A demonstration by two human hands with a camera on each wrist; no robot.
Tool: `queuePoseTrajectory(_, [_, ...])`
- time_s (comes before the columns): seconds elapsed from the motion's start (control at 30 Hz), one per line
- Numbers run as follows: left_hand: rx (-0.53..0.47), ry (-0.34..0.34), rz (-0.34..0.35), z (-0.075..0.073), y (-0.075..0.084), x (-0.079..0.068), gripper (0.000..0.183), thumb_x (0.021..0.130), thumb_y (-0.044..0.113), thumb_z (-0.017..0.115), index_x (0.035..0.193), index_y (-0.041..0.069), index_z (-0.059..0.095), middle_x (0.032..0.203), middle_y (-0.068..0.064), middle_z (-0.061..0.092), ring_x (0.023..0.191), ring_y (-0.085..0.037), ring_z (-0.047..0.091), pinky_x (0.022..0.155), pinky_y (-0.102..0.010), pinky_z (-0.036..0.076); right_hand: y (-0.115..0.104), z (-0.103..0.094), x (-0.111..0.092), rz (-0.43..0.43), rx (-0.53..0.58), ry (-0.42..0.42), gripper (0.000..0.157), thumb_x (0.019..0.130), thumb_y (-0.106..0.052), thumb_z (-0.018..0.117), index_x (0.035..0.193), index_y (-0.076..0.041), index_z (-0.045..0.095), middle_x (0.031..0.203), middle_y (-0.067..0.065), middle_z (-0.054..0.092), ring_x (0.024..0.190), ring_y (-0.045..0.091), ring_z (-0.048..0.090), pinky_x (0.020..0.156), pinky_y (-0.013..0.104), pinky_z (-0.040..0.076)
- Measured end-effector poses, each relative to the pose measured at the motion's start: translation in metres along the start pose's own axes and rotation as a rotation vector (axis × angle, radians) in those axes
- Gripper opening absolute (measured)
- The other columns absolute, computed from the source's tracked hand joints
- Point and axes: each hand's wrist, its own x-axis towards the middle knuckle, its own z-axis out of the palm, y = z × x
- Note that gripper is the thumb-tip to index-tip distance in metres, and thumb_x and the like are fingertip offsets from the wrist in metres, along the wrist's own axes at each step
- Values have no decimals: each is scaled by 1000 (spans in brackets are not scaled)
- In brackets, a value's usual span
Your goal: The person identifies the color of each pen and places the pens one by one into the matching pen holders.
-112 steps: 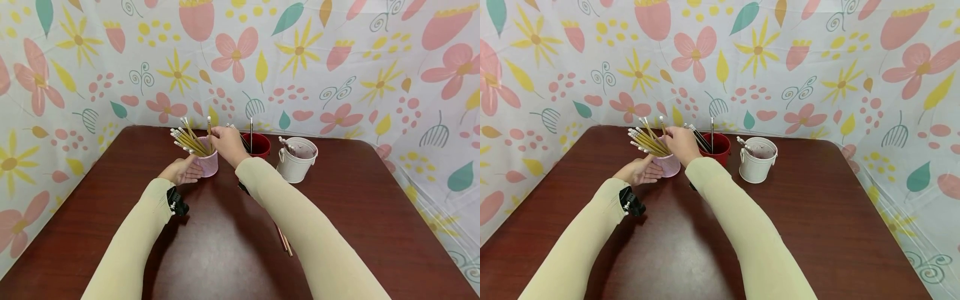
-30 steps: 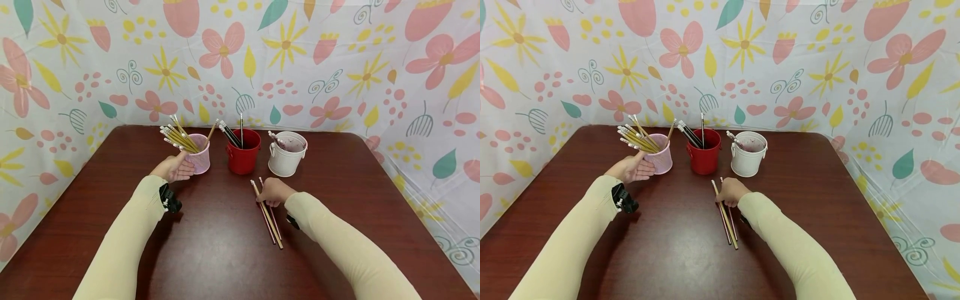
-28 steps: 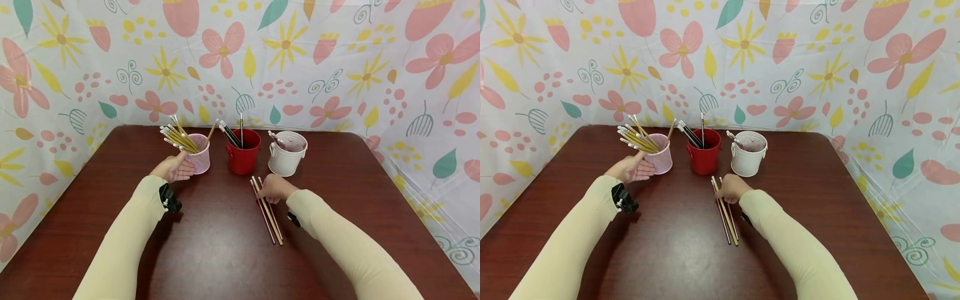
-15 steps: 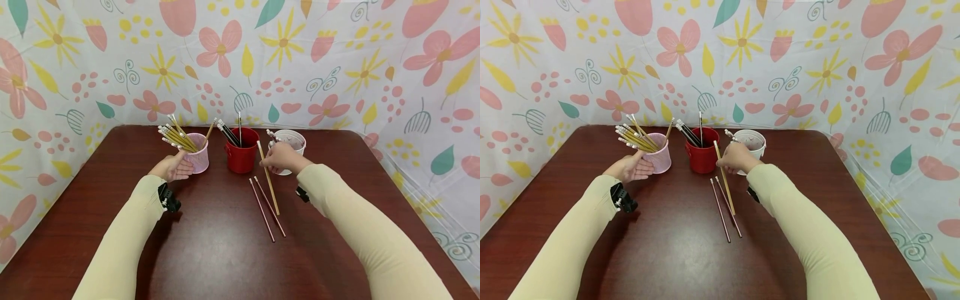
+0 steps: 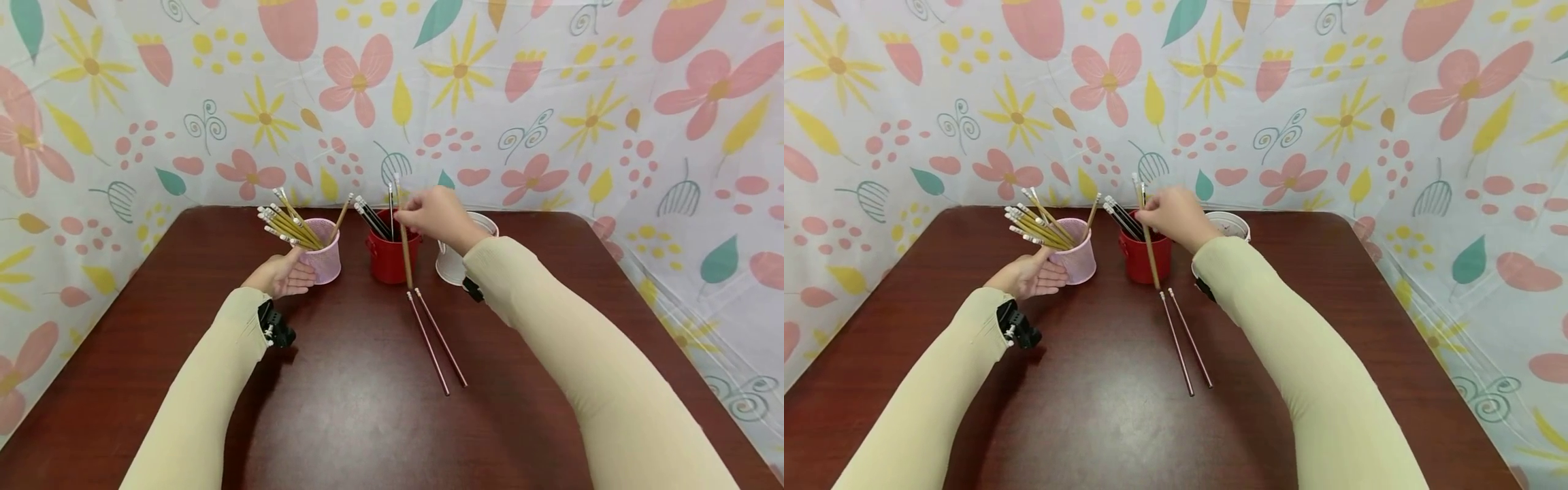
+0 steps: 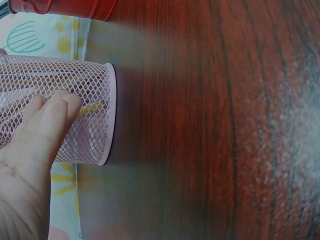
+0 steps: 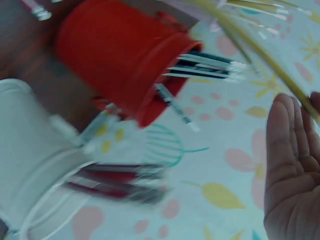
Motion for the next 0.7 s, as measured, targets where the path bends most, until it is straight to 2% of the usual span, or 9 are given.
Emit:
queuePoseTrajectory(0.1, [-17,-4,-2,1,1,1,49,97,32,36,118,-9,49,87,-6,64,83,-16,64,96,-37,47,-14,2,6,-50,23,73,18,88,-20,66,86,-3,73,74,6,68,72,16,59,63,25,45])
queuePoseTrajectory(0.27, [-15,-2,-8,3,3,3,47,97,32,36,117,-9,49,87,-6,64,82,-16,64,95,-37,48,-31,10,14,-105,118,132,22,89,-17,67,102,-1,73,96,10,72,92,19,65,80,29,52])
queuePoseTrajectory(0.4, [-12,4,-8,4,3,4,53,97,33,36,124,-12,47,85,-5,64,82,-15,64,95,-36,48,-42,21,20,-162,189,221,19,88,-14,68,101,0,73,97,10,72,91,19,67,80,27,53])
queuePoseTrajectory(0.53, [-10,-1,7,4,3,4,59,97,35,38,130,-14,44,88,-7,64,85,-16,64,97,-37,47,-49,41,23,-236,258,285,16,87,-7,68,98,3,73,94,13,72,89,21,68,78,25,53])
queuePoseTrajectory(0.6, [-9,-6,5,3,2,3,58,97,34,38,130,-14,43,92,-8,64,87,-17,64,98,-38,46,-51,53,24,-266,254,289,15,86,-5,68,98,3,73,94,13,72,88,20,69,77,23,53])
queuePoseTrajectory(0.7, [2,-7,2,0,0,2,58,96,33,36,130,-13,43,96,-9,64,90,-17,63,99,-39,45,-54,68,24,-306,190,277,17,87,-6,67,100,2,73,96,11,72,90,18,69,77,21,53])
